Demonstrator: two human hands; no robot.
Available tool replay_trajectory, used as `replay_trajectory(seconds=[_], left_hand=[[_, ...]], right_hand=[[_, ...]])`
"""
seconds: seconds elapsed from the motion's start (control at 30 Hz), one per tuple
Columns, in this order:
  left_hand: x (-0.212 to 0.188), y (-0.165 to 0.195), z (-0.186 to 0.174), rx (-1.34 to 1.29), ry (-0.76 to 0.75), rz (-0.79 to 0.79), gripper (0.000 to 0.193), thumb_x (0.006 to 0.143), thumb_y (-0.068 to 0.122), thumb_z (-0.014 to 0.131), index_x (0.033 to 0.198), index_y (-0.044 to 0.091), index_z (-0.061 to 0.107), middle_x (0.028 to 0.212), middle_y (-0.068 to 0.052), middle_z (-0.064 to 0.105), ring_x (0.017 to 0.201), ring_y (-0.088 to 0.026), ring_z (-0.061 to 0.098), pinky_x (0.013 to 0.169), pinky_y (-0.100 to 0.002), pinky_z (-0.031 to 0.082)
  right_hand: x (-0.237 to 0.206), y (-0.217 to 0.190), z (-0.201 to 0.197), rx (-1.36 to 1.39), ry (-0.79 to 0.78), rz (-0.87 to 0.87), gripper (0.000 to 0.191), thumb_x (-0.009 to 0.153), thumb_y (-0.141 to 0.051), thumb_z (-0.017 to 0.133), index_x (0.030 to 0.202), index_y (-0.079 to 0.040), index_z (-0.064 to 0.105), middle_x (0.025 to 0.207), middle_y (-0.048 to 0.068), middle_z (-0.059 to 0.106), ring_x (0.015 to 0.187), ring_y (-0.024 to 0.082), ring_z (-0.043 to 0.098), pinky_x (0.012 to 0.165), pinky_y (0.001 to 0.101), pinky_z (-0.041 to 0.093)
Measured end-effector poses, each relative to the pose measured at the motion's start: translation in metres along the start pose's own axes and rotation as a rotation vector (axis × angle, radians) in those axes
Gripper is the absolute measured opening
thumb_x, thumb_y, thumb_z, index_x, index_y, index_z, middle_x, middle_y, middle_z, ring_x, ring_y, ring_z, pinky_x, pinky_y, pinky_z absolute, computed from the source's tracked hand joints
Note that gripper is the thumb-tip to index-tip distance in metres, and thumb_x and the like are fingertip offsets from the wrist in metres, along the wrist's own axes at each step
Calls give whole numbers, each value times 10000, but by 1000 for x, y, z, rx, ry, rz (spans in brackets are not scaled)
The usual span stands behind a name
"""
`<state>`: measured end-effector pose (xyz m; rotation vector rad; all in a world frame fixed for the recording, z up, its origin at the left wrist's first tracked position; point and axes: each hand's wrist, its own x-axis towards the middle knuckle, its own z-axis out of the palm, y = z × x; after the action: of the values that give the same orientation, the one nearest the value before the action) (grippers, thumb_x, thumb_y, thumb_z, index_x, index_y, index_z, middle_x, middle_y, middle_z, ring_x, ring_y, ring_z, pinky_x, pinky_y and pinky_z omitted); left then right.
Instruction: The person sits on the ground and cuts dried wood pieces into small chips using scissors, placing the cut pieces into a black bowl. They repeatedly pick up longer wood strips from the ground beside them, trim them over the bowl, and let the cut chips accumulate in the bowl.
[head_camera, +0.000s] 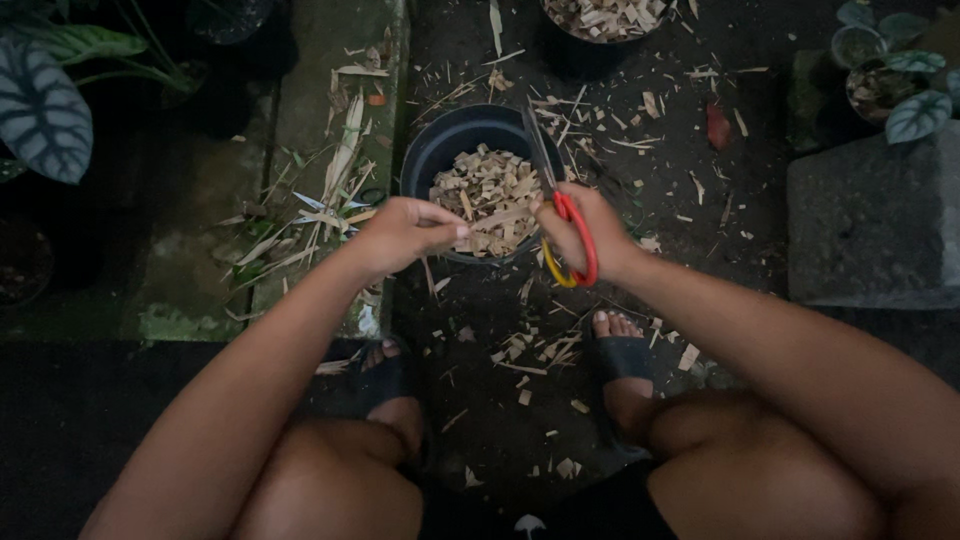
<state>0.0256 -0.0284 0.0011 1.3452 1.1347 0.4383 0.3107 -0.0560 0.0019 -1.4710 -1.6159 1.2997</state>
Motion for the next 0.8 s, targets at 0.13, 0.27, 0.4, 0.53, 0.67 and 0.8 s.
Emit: replay_trajectory(seconds=[0.13, 0.27, 0.4, 0.53, 0.67, 0.8], left_hand=[[2, -2, -7, -45, 169, 14, 250, 928, 227, 740, 1101, 52, 787, 939, -54, 796, 809, -93, 701, 764, -253, 565], [0, 5, -11, -166, 271, 11, 251, 931, 223, 749, 1113, 52, 779, 949, -43, 792, 781, -83, 664, 730, -257, 531], [-4, 15, -7, -75, 301, -124, 269, 918, 266, 760, 1116, 87, 791, 927, -48, 781, 734, -91, 629, 704, -257, 514], [-4, 16, -3, -30, 239, -179, 268, 908, 284, 744, 1086, 96, 812, 922, -52, 794, 759, -119, 662, 730, -272, 544], [3, 11, -1, -95, 209, -69, 280, 913, 264, 762, 1077, 41, 803, 934, -50, 803, 822, -111, 719, 781, -256, 561], [4, 6, -7, -134, 262, -163, 284, 893, 253, 742, 1099, 59, 772, 911, -50, 792, 777, -118, 708, 709, -297, 575]], right_hand=[[8, 10, 3, 249, -133, 38, 421, 1062, -452, 546, 1010, -40, 618, 761, -1, 587, 685, 116, 598, 676, 296, 548], [6, 10, 7, 142, -281, 117, 580, 1001, -607, 389, 1056, -81, 628, 762, 35, 645, 704, 146, 636, 694, 317, 535], [-7, -5, 9, 31, -314, -3, 620, 998, -637, 410, 1068, -65, 639, 795, 45, 647, 750, 139, 637, 723, 311, 541], [-11, -25, 8, -206, -289, 171, 616, 1003, -629, 331, 997, -91, 631, 748, 19, 610, 641, 155, 610, 609, 334, 541], [-10, -27, 8, -235, -219, 145, 649, 1019, -617, 307, 905, -73, 644, 647, 30, 559, 544, 174, 567, 546, 340, 520], [-6, -20, 12, -70, -271, 92, 643, 1023, -618, 307, 903, -68, 618, 652, 17, 555, 560, 151, 580, 569, 316, 542]])
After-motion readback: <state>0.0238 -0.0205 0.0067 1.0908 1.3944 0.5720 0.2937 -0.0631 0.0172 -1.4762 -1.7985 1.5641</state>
